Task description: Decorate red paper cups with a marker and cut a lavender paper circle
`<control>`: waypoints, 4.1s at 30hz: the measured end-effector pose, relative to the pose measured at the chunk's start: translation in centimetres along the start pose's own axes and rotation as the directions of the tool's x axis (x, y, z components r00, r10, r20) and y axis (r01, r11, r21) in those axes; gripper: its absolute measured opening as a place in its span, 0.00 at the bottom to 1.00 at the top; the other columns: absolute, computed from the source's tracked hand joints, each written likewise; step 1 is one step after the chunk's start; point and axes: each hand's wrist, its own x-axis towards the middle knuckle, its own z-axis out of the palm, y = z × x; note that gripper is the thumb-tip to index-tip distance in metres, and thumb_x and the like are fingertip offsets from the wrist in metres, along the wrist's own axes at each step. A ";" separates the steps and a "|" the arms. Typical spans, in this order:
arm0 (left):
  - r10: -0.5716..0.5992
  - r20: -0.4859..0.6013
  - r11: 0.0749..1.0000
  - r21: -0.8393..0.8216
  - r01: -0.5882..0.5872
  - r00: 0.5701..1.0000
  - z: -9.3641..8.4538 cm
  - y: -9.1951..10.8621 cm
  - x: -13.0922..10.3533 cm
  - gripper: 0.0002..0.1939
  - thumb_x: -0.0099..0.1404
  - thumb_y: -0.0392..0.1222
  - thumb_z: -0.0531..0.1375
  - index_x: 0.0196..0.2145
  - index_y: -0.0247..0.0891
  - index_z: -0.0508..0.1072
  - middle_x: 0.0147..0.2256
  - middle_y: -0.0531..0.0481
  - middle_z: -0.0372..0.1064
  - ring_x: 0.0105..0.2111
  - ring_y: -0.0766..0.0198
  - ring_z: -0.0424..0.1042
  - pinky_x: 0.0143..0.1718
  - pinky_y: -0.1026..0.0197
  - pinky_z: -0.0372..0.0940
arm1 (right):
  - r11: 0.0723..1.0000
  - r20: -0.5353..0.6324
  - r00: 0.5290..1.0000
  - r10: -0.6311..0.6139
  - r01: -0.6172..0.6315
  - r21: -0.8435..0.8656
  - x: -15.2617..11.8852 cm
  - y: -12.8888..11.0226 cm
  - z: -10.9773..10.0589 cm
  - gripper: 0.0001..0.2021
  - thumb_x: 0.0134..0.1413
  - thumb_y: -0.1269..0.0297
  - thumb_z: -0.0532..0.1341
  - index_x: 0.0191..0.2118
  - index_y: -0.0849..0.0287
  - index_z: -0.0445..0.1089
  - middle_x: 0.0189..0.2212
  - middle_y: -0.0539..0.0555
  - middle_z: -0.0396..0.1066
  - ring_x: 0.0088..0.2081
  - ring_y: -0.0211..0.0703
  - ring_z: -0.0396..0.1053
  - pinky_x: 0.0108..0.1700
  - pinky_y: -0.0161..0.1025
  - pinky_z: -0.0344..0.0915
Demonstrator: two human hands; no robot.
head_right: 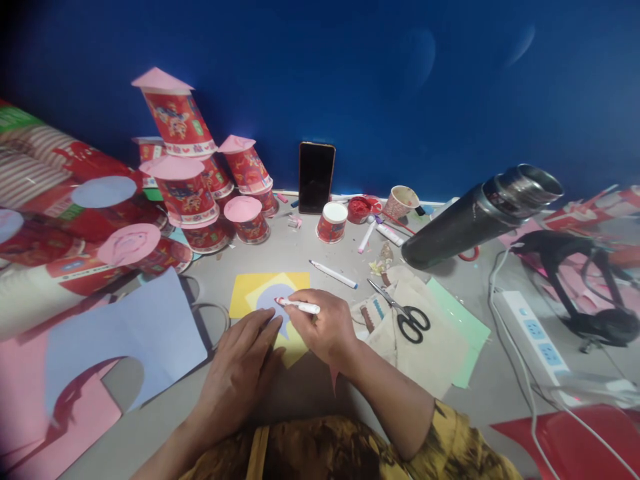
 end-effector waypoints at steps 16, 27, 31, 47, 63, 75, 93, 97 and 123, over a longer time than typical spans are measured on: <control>-0.008 0.030 1.000 -0.010 0.008 1.000 -0.2 0.0 0.2 0.19 0.74 0.36 0.57 0.61 0.35 0.70 0.58 0.36 0.75 0.57 0.42 0.73 0.54 0.42 0.71 | 1.000 0.046 0.999 -0.018 0.019 -0.022 -0.1 0.7 1.0 0.09 0.68 0.61 0.64 0.42 0.55 0.82 0.37 0.54 0.85 0.38 0.44 0.83 0.44 0.35 0.75; -0.021 0.008 0.999 -0.024 0.022 1.000 -0.2 0.0 0.0 0.18 0.74 0.36 0.58 0.60 0.37 0.71 0.57 0.37 0.76 0.57 0.43 0.74 0.54 0.42 0.72 | 0.997 -0.046 0.998 0.032 -0.036 -0.070 0.1 -0.3 -1.0 0.10 0.66 0.62 0.63 0.36 0.55 0.81 0.32 0.53 0.84 0.32 0.43 0.81 0.38 0.34 0.74; -0.005 -0.018 0.999 -0.036 0.004 1.000 -0.2 -0.1 0.0 0.18 0.74 0.35 0.58 0.60 0.37 0.71 0.58 0.36 0.76 0.57 0.43 0.74 0.54 0.43 0.72 | 0.999 -0.018 0.999 0.039 -0.039 -0.035 0.1 -0.4 -0.5 0.10 0.66 0.62 0.63 0.36 0.55 0.81 0.32 0.53 0.84 0.32 0.43 0.81 0.38 0.33 0.74; -0.001 -0.006 1.000 -0.010 0.001 1.000 -0.2 -0.1 0.0 0.18 0.75 0.36 0.57 0.60 0.37 0.70 0.57 0.37 0.76 0.56 0.43 0.74 0.53 0.42 0.72 | 0.993 -0.043 0.998 0.045 -0.049 -0.111 0.4 -0.2 -1.3 0.11 0.66 0.60 0.63 0.34 0.55 0.79 0.28 0.52 0.82 0.27 0.41 0.77 0.32 0.32 0.70; -0.005 -0.002 1.000 -0.012 0.005 1.000 0.0 0.0 -0.1 0.18 0.75 0.35 0.56 0.60 0.36 0.70 0.58 0.36 0.75 0.57 0.41 0.73 0.53 0.40 0.71 | 0.991 -0.046 0.999 0.008 -0.014 -0.137 0.4 0.1 -1.1 0.11 0.67 0.62 0.62 0.34 0.55 0.80 0.31 0.54 0.83 0.32 0.43 0.80 0.38 0.34 0.73; -0.015 0.004 1.000 -0.017 0.015 1.000 0.1 -0.1 -0.1 0.18 0.75 0.36 0.57 0.61 0.38 0.69 0.58 0.36 0.75 0.57 0.41 0.74 0.54 0.38 0.70 | 0.988 -0.046 0.999 0.017 -0.024 -0.151 0.5 1.0 -1.1 0.09 0.68 0.60 0.63 0.38 0.55 0.81 0.34 0.54 0.84 0.36 0.45 0.82 0.41 0.36 0.74; 0.017 -0.011 1.000 0.008 -0.016 1.000 0.0 -0.1 0.0 0.17 0.76 0.36 0.56 0.60 0.33 0.70 0.57 0.34 0.75 0.56 0.42 0.73 0.52 0.41 0.71 | 0.991 -0.064 0.998 -0.030 0.021 -0.134 0.2 0.5 -0.8 0.10 0.68 0.63 0.62 0.37 0.55 0.81 0.34 0.54 0.84 0.36 0.45 0.82 0.42 0.35 0.73; 0.016 -0.012 1.000 0.007 -0.016 1.000 0.0 -0.1 0.0 0.17 0.76 0.36 0.56 0.60 0.33 0.70 0.57 0.35 0.75 0.56 0.42 0.73 0.52 0.42 0.72 | 0.983 -0.055 0.998 -0.029 0.019 -0.184 0.1 0.7 -0.8 0.09 0.68 0.63 0.63 0.37 0.55 0.81 0.34 0.54 0.84 0.35 0.46 0.82 0.40 0.36 0.73; 0.017 -0.022 1.000 -0.007 -0.017 1.000 0.1 -0.1 -0.1 0.17 0.75 0.36 0.57 0.60 0.33 0.70 0.57 0.35 0.74 0.56 0.43 0.73 0.54 0.43 0.71 | 0.980 -0.070 0.997 -0.037 0.022 -0.196 0.2 1.3 -0.9 0.08 0.69 0.62 0.63 0.39 0.55 0.80 0.36 0.53 0.85 0.37 0.46 0.83 0.41 0.36 0.74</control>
